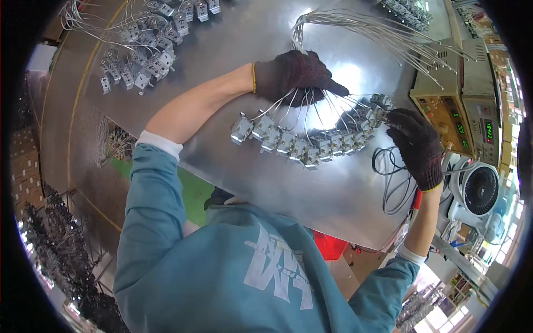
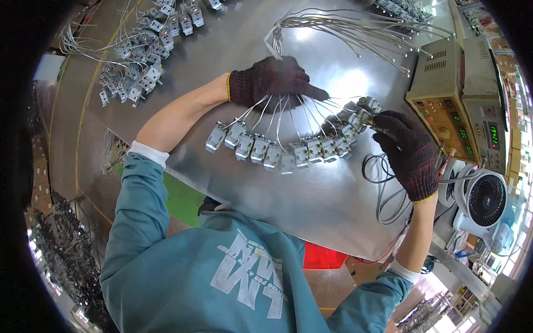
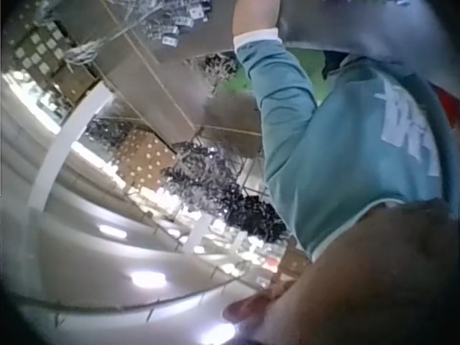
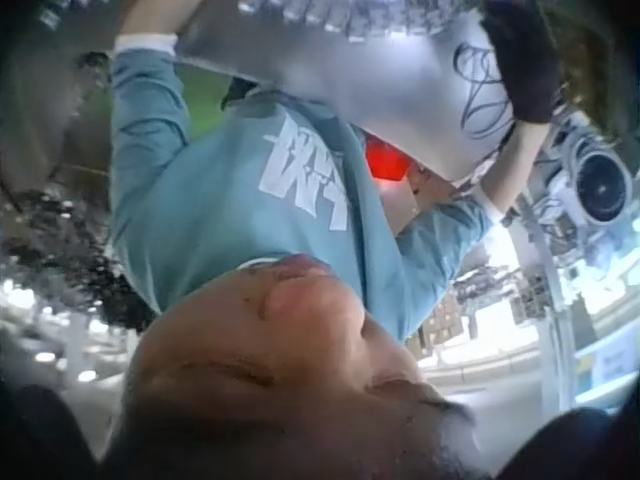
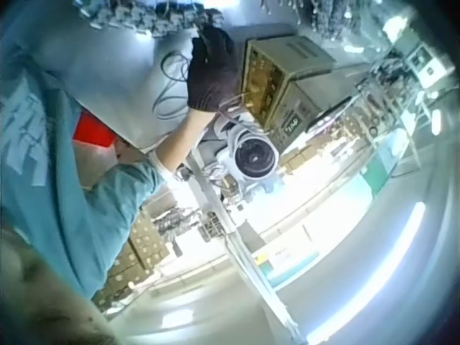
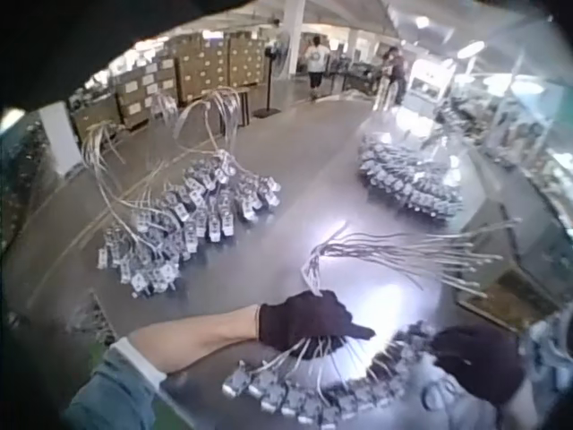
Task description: Inspecting and arranging bundles of electronic components with wires on a metal workbench.
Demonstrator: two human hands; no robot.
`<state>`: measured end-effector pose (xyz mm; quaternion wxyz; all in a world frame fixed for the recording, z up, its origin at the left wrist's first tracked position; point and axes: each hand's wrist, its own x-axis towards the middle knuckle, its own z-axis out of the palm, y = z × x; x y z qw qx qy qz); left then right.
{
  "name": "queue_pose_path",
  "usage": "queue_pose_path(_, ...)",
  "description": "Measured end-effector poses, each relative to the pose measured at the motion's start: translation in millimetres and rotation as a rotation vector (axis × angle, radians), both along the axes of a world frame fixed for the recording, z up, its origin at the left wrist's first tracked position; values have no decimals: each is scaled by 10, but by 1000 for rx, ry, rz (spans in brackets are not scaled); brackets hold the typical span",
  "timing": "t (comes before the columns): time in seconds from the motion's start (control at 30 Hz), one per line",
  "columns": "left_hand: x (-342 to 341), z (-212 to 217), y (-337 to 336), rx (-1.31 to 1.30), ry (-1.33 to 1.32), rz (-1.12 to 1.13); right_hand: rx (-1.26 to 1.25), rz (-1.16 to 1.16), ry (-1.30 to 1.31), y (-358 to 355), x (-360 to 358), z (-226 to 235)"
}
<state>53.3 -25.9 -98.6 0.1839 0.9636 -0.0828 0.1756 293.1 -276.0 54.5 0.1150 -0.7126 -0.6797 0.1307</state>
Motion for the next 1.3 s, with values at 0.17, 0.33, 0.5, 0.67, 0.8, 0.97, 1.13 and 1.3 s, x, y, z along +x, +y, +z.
queue_pose_path(0.17,-49,85,-25,-83,-52,-30,68,97,-87,-34,23,-37)
queue_pose_path(0.33,14,20,-5,-31,-51,-10,113,193,-196,-21,75,-48)
queue_pose_path(0.5,42,-31,14,-37,-152,-41,134,240,-325,-30,89,10)
queue_pose_path(0.67,-35,2,-6,31,-61,6,157,254,-232,-53,60,12)
queue_pose_path(0.8,-239,-88,24,100,-165,45,109,275,-262,56,-86,19)
queue_pose_path(0.97,-253,38,14,72,-117,22,127,283,-265,47,-112,91)
queue_pose_path(1.13,-244,130,-4,79,-84,26,145,296,-264,69,-108,131)
queue_pose_path(1.3,-281,180,20,-11,-97,11,37,366,-385,129,-124,242)
